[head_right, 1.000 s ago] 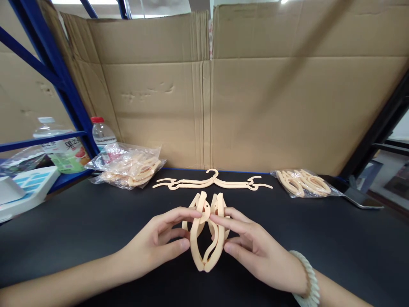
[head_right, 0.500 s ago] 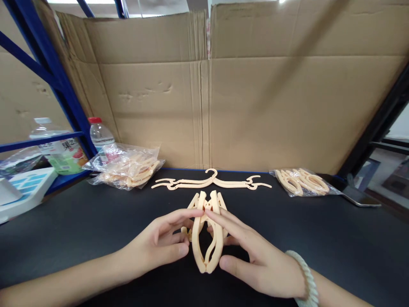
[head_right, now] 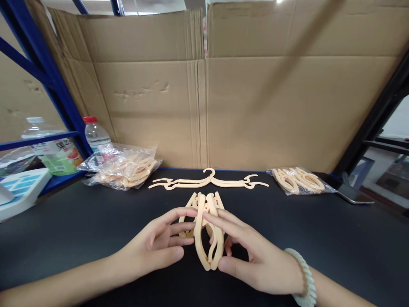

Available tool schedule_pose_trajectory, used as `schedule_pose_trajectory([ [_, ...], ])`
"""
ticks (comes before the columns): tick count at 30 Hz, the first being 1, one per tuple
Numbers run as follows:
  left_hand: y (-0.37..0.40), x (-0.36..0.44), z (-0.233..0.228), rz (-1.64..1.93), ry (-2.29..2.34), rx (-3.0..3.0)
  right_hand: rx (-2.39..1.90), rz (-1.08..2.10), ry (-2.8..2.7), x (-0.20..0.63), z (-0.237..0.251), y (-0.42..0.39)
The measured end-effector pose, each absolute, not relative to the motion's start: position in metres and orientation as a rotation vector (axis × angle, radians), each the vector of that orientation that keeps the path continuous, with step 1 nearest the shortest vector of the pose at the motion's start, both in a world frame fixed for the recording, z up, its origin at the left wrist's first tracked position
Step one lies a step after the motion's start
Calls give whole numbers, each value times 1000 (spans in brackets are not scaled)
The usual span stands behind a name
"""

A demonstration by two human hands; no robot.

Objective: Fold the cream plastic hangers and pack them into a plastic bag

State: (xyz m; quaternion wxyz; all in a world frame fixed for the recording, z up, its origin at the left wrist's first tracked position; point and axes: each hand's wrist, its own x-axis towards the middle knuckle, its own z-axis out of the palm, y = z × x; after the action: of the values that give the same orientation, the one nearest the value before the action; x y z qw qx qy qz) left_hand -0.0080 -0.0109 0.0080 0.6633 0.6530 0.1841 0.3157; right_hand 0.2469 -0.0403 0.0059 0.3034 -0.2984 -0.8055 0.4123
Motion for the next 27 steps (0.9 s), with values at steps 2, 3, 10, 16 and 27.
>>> schedule_pose_trajectory([
  [2,-11,-9,10,719,422,1534,-769,1164,-2091,247,6,-40],
  [3,-11,-9,11,721,427,1566,-755,1202,-2064,246,6,-39],
  [10,-11,-13,9,770,552,1833,-905,1170,-1754,249,2,-23],
  [16,-11,-18,9,852,585,2469,-1284,637,-1819,263,-8,-8],
  [27,-16,-19,12,220,703,2766,-1458,194,-2293,255,-9,-21],
])
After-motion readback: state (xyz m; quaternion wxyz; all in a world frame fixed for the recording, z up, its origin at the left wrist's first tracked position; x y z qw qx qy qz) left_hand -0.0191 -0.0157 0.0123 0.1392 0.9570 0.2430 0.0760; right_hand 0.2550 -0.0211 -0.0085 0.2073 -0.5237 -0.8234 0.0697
